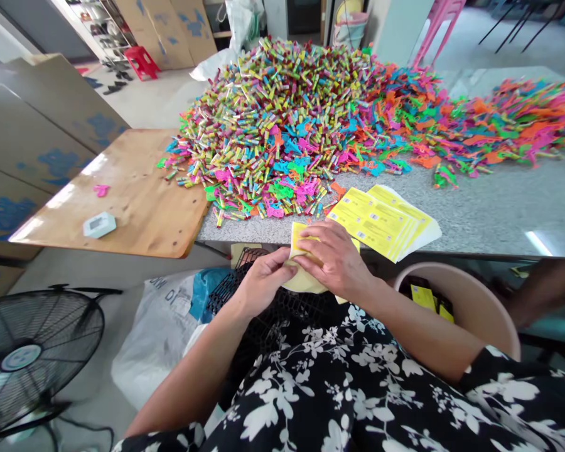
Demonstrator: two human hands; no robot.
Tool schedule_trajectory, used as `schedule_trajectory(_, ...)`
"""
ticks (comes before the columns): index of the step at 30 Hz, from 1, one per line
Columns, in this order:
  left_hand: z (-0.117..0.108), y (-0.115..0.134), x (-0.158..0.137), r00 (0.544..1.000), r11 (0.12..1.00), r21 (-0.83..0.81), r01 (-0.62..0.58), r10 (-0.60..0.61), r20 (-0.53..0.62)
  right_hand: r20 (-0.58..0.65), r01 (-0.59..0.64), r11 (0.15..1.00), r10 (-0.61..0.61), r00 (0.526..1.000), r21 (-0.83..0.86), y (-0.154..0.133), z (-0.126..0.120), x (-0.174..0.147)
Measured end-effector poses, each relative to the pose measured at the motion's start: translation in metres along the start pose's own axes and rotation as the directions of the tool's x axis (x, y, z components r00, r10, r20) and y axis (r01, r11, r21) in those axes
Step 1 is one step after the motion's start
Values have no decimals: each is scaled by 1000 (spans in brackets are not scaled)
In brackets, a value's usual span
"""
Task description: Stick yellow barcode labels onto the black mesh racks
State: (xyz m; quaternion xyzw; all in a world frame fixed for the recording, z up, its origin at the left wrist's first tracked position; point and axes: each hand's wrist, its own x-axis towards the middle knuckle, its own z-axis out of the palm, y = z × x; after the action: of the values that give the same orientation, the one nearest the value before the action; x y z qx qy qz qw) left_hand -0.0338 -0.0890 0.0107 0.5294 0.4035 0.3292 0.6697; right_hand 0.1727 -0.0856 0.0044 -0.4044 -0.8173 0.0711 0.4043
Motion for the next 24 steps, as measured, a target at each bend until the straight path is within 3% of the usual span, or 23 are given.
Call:
schedule_trajectory(3, 2, 6, -3, 988, 923, 361, -133, 151, -21, 13, -102, 989, 101, 995, 108, 0, -6, 1)
schedule_trajectory(5, 5, 10, -4, 977, 861, 479, -173, 213, -31, 22, -182, 968, 180, 983, 172, -2, -9, 2)
schedule_trajectory(12, 9, 14, -5, 964, 802, 557, -216, 267, -11, -5, -280, 912, 294, 956, 300, -8, -13, -1)
schedule_trajectory(16, 5, 9, -6, 974, 855, 497, -147, 212, -77, -51, -421, 809, 481, 875, 409, -3, -15, -2)
schedule_trajectory(19, -2, -1, -5, 979, 930, 362, -61, 126, -159, -24, -551, 617, 679, 734, 562, 8, -19, 0)
schedule_trajectory(22, -11, -12, -3, 969, 986, 168, -3, 45, -244, 122, -577, 305, 803, 584, 757, 21, -26, 0)
schedule_trajectory(24, -18, -17, 1, 954, 999, 52, 12, 4, -301, 252, -551, 104, 809, 531, 828, 28, -33, -2)
